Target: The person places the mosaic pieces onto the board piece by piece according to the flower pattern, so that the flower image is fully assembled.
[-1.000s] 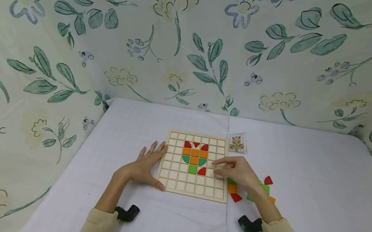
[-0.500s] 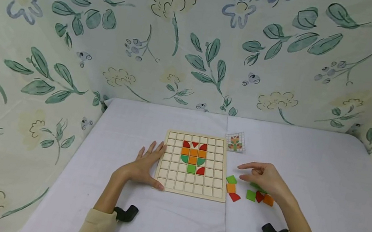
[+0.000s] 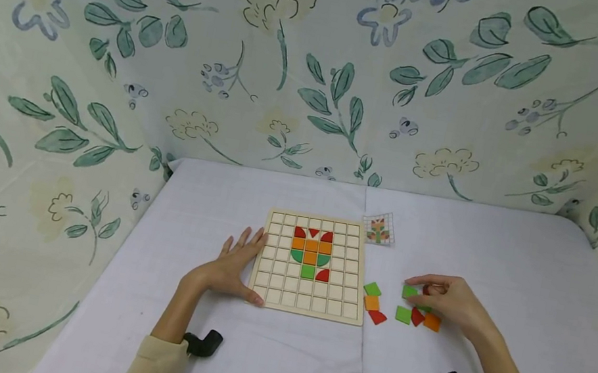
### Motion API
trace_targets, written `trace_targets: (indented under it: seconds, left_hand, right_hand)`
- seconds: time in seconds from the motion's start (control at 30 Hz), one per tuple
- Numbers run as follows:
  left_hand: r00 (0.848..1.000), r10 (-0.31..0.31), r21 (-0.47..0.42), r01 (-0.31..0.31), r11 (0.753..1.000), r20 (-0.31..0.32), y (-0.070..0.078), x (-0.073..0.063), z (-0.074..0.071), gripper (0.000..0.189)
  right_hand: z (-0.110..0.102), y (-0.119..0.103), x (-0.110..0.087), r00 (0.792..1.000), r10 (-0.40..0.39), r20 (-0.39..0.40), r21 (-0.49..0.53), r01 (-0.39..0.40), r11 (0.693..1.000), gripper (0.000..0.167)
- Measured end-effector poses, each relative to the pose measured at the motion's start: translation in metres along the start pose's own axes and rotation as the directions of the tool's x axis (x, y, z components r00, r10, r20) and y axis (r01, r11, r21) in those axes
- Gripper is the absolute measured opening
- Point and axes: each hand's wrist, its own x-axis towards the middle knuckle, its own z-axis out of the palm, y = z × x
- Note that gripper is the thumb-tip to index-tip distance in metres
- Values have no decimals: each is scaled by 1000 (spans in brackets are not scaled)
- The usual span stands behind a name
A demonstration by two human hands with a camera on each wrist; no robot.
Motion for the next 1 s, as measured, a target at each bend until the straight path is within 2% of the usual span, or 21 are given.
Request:
trace_targets:
  seconds: [0.37,0.5,0.77,1.0]
  left_hand:
    - [1000,-14,11,13,1000,7,-1,0,0,139]
    - [1000,-12,16,11,1000,14,-1,0,0,139]
    - [1000,1,2,-1,1000,12,-1,-2,-1,139]
    - [1000,1,4,-1,1000,8,-1,-2,0,139]
  right_hand:
    - [4,-2,4,1000,-9,-7,-17,9,1000,45]
    - [5,-7,6,1000,5,-10,6,-5,1000,43]
    - [0,-9,5,999,28,-23,-36,-29,999,46]
    - [1,-7,8,998,56,-31,2,-56,998,47]
